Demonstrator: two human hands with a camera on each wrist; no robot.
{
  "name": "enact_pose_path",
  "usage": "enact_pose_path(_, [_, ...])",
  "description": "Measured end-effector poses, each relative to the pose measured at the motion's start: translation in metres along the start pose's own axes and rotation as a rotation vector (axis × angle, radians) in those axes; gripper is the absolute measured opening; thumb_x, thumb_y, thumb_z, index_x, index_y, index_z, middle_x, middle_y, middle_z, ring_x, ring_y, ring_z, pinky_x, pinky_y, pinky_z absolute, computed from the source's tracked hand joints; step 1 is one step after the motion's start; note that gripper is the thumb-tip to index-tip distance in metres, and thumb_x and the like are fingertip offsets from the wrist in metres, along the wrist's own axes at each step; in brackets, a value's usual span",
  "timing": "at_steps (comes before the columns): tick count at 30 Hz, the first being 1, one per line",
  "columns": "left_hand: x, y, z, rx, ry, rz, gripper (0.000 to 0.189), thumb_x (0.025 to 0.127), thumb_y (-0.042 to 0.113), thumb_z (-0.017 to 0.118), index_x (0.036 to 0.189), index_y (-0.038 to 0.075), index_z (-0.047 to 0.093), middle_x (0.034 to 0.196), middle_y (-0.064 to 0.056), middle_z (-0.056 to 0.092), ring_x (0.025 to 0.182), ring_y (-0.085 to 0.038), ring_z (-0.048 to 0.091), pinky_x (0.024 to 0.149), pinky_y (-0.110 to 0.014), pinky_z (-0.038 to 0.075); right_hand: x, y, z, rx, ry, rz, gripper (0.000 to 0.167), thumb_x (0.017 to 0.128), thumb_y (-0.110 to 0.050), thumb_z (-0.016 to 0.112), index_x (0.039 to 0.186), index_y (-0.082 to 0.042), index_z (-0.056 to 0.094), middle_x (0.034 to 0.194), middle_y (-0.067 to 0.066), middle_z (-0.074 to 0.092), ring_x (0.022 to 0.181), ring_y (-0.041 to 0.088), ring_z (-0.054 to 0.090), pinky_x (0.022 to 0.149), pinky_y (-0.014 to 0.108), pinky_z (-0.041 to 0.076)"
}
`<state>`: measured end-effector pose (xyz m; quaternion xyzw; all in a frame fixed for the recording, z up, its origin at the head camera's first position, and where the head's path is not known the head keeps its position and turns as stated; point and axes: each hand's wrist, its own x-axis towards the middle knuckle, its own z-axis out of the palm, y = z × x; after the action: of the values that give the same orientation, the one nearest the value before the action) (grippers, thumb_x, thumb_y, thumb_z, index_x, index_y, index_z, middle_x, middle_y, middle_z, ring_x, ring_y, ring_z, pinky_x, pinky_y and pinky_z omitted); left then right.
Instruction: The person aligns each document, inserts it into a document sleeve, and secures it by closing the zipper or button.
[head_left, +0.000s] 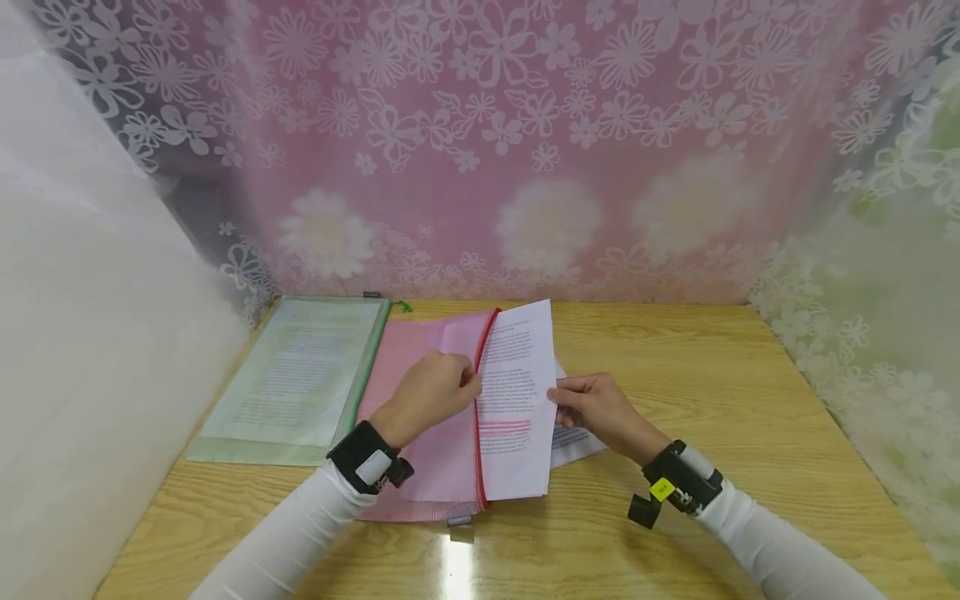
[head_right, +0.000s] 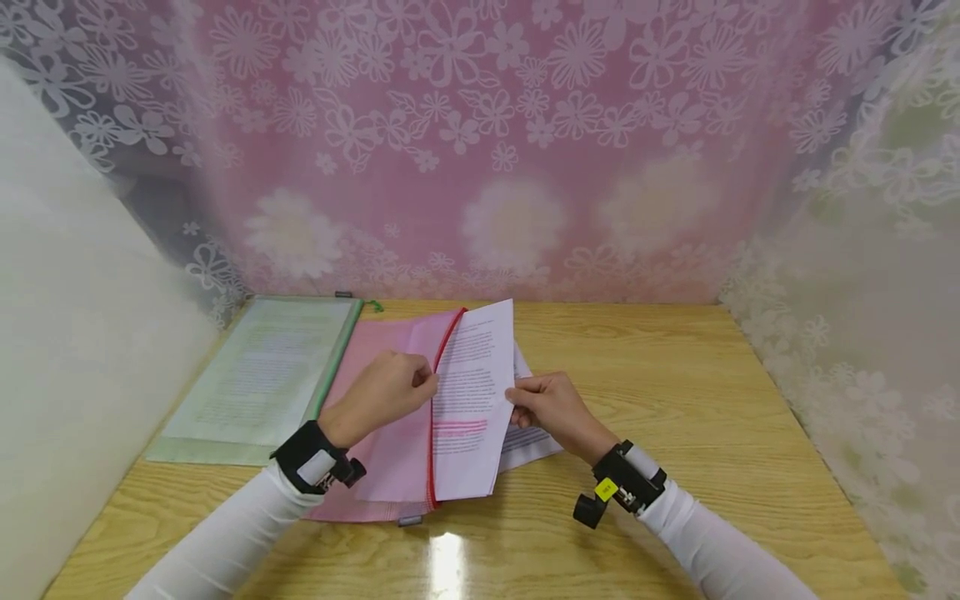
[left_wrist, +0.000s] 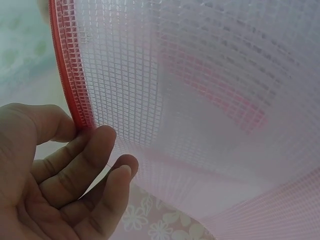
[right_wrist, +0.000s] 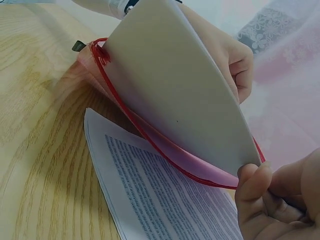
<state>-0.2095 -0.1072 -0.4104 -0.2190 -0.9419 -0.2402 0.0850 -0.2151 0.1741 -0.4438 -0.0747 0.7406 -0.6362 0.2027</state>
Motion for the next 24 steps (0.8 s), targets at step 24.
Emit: enact_pose_path(24, [0.0003,0.0067,0.005,0.008,-0.015,0.01,0.042,0.095,0.017,0.065,0.057,0.016,0.048,0.054,0.01,0.03,0.048,-0.002,0.031,0.046,-0.02,0.023,-0.0002,0.0065,0.0022,0.035,-0.001,0.01,0.028,0.1,-0.013,0.065,0.111,0.012,0.07,0.073,0.003,0.063,0.063,0.011,0.055,0.062,0.024,0.05])
